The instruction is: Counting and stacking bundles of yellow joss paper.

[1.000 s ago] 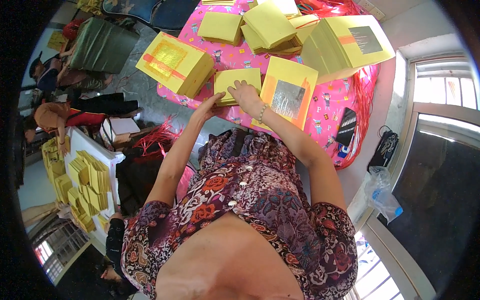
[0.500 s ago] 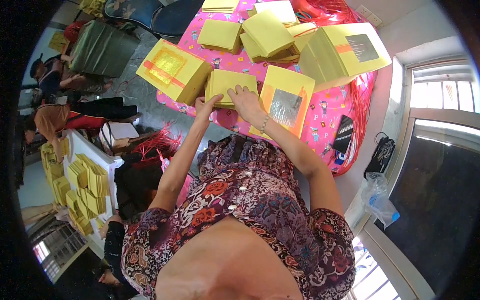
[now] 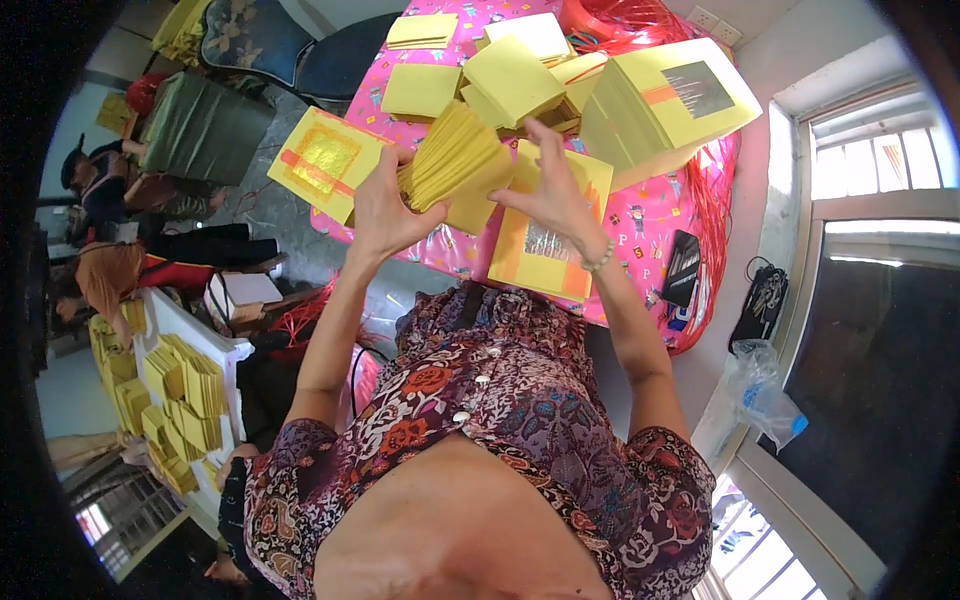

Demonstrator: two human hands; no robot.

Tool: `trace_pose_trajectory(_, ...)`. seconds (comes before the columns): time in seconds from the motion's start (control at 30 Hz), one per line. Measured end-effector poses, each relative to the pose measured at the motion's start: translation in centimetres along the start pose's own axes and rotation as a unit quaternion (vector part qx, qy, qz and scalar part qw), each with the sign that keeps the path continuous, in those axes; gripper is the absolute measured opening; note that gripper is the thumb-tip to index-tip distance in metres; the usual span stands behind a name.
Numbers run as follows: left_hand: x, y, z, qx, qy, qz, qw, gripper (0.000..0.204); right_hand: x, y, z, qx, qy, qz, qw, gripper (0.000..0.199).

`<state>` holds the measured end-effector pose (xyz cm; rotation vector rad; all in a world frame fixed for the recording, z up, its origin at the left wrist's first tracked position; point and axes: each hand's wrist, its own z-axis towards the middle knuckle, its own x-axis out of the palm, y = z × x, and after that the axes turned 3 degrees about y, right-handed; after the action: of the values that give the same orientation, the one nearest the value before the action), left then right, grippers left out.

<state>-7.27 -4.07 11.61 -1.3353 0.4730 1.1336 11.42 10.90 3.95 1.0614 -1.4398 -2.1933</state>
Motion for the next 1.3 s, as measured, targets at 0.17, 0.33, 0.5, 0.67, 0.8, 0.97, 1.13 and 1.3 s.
trace_pose_trajectory(0.17,-2.7,-4.0,3.4,0.166,0.046,0.012,0.985,0.058,-4.2,0.7,-0.5,-0.059,-0.012,0.023,0.998,0.133)
trace_pose_trajectory(0.33,-3.8,-7.0,5.8,0.262,0.08,0.057,0.96,0.057,-6.2,0.6,-1.6,-0.069,0.023,0.122,0.99,0.134)
trace_pose_trajectory(0.5,-4.6,-6.7,6.4,0.194,0.058,0.061,0.977,0.057,-7.7,-4.3,-8.3,0.122,-0.064,-0.078,0.987,0.124)
trace_pose_trajectory(0.67,-5.0,-5.0,6.8,0.128,0.027,-0.007,0.991,0.059,-3.1,-13.3,-15.8,0.329,-0.097,0.054,0.938,0.113)
trace_pose_trajectory(0.8,-4.5,-4.2,6.6,0.092,-0.009,-0.036,0.995,0.06,-0.3,-10.8,-14.8,0.315,-0.08,0.323,0.889,0.098)
trace_pose_trajectory(0.97,-3.3,-5.0,6.5,0.112,0.02,-0.033,0.993,0.061,1.2,-9.6,-13.8,0.318,-0.104,0.32,0.886,0.089)
trace_pose_trajectory(1.13,-2.1,-6.3,6.0,0.15,0.14,-0.053,0.977,0.062,-2.5,-6.2,-12.6,0.172,-0.198,0.224,0.939,0.102)
trace_pose_trajectory(1.3,0.0,-7.2,6.1,0.246,0.196,-0.066,0.947,0.06,-5.8,2.0,-9.4,-0.013,-0.107,0.136,0.985,0.115)
